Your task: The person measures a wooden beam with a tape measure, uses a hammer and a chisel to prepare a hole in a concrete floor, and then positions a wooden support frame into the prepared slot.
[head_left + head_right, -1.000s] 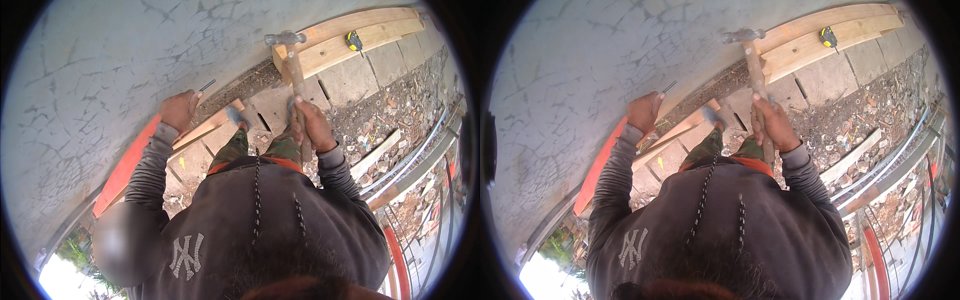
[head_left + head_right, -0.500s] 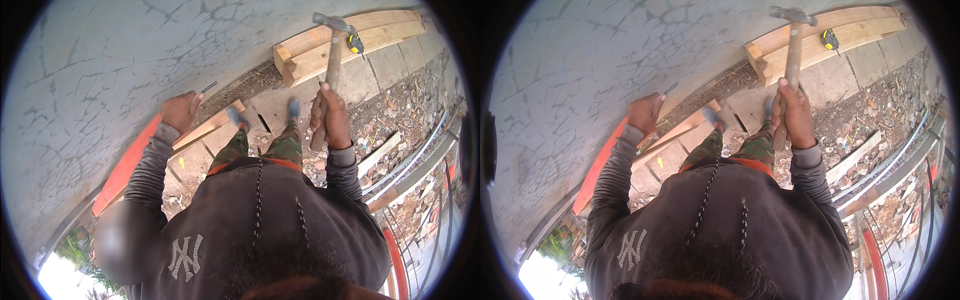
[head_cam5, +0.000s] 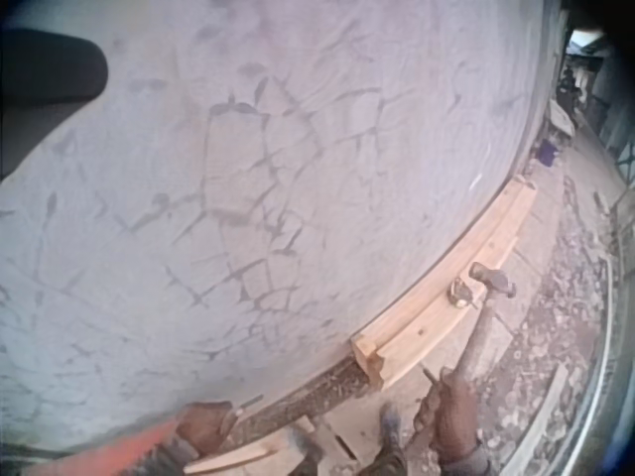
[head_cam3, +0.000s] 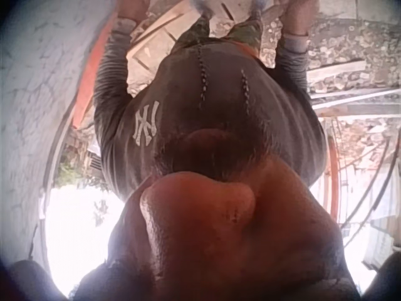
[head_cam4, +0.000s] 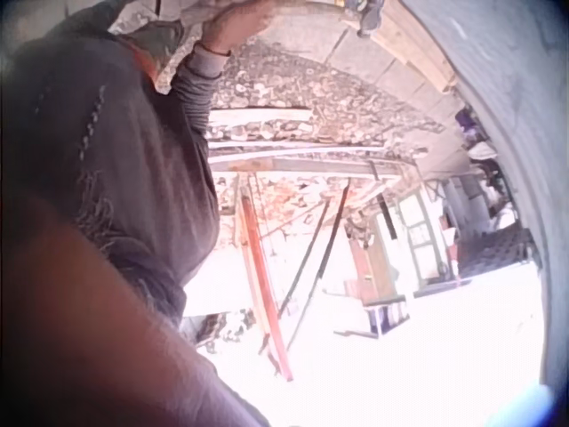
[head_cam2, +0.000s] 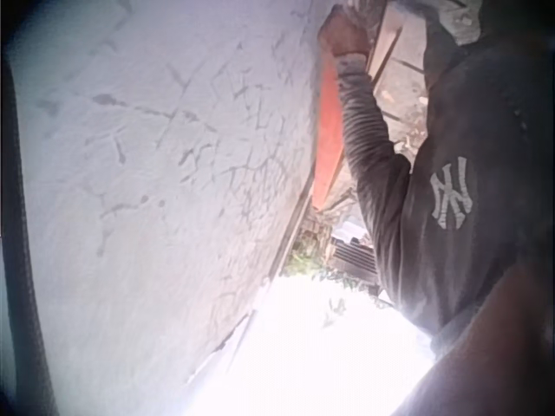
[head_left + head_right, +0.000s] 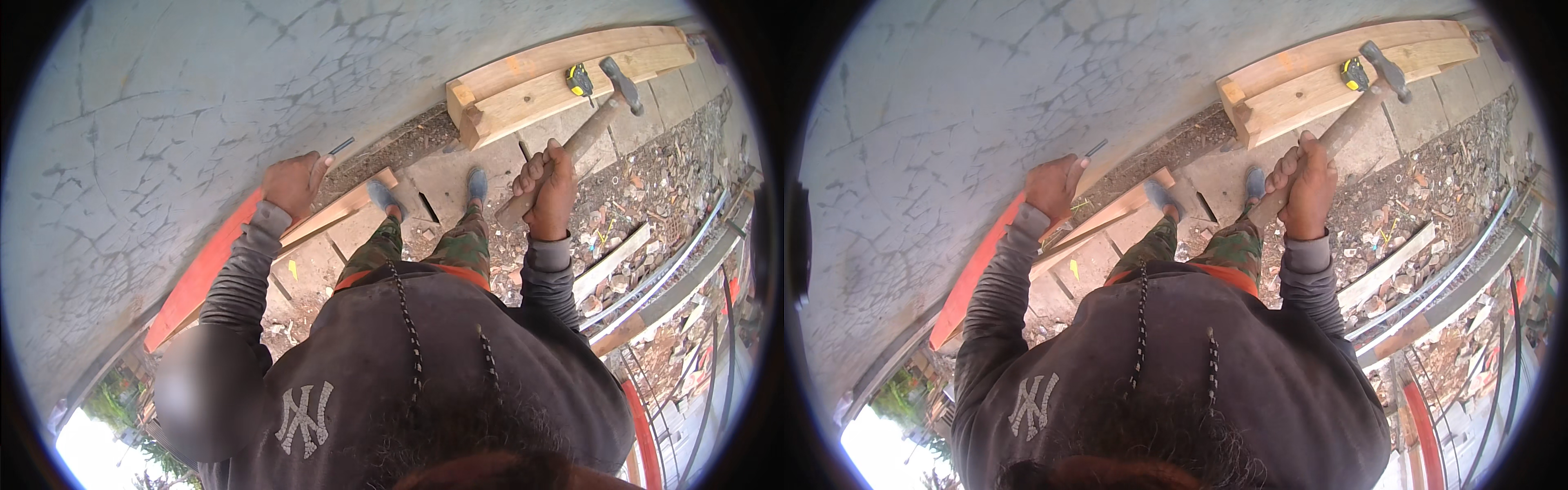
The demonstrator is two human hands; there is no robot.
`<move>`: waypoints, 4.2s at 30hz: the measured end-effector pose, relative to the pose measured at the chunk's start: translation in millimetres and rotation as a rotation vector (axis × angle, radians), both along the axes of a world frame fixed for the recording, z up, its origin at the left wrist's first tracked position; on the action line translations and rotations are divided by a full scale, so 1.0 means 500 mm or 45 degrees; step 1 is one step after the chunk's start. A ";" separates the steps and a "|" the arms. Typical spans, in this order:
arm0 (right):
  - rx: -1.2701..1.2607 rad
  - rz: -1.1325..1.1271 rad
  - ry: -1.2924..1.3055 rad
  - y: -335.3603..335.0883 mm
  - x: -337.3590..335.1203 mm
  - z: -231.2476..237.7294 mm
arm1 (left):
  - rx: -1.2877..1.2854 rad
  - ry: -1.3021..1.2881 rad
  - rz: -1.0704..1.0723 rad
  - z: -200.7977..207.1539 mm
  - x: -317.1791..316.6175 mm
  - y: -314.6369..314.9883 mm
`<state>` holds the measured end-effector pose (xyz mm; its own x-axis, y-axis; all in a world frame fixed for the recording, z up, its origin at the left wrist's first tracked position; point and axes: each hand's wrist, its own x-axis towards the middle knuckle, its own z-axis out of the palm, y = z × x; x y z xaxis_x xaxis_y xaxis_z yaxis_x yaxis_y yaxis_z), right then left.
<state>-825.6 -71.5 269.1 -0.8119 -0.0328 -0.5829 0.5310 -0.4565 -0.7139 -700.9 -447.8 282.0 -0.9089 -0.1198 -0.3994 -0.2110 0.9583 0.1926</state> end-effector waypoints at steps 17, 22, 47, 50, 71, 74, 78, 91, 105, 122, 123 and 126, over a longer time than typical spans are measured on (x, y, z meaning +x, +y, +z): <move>0.130 0.800 -0.018 -0.060 0.140 -0.057 | -0.006 0.024 -0.003 0.008 -0.024 0.004; -0.003 1.175 -0.251 -0.038 0.084 -0.037 | -0.029 0.014 0.010 -0.001 -0.003 -0.001; -0.030 1.334 -0.170 -0.062 0.109 -0.048 | -0.058 0.059 -0.038 -0.011 -0.024 -0.013; 0.031 0.850 -0.142 -0.007 0.037 -0.013 | -0.022 0.018 0.006 -0.001 0.000 -0.004; 0.016 1.062 -0.036 -0.064 0.144 -0.085 | 0.009 0.011 -0.005 -0.009 -0.006 -0.005; -0.090 1.181 -0.270 -0.044 0.086 -0.066 | -0.048 0.029 0.002 -0.006 -0.004 0.004; -0.145 0.479 -0.061 -0.010 0.008 -0.042 | 0.041 -0.026 0.066 0.003 -0.001 -0.002; -0.188 0.280 0.019 -0.013 0.004 -0.024 | -0.030 -0.058 0.004 0.002 0.000 -0.003; 0.199 1.181 -0.197 0.104 -0.005 -0.197 | -0.012 0.067 0.022 -0.015 0.007 -0.008; 1.412 1.014 -0.166 0.155 -0.328 -0.659 | -0.344 0.705 0.257 -0.021 0.032 0.057; 1.743 0.841 0.079 0.201 -0.376 -0.679 | -0.388 0.800 0.285 -0.024 0.025 0.072; 2.278 0.639 0.193 0.228 -0.507 -0.596 | -0.487 0.881 0.554 0.009 0.083 0.127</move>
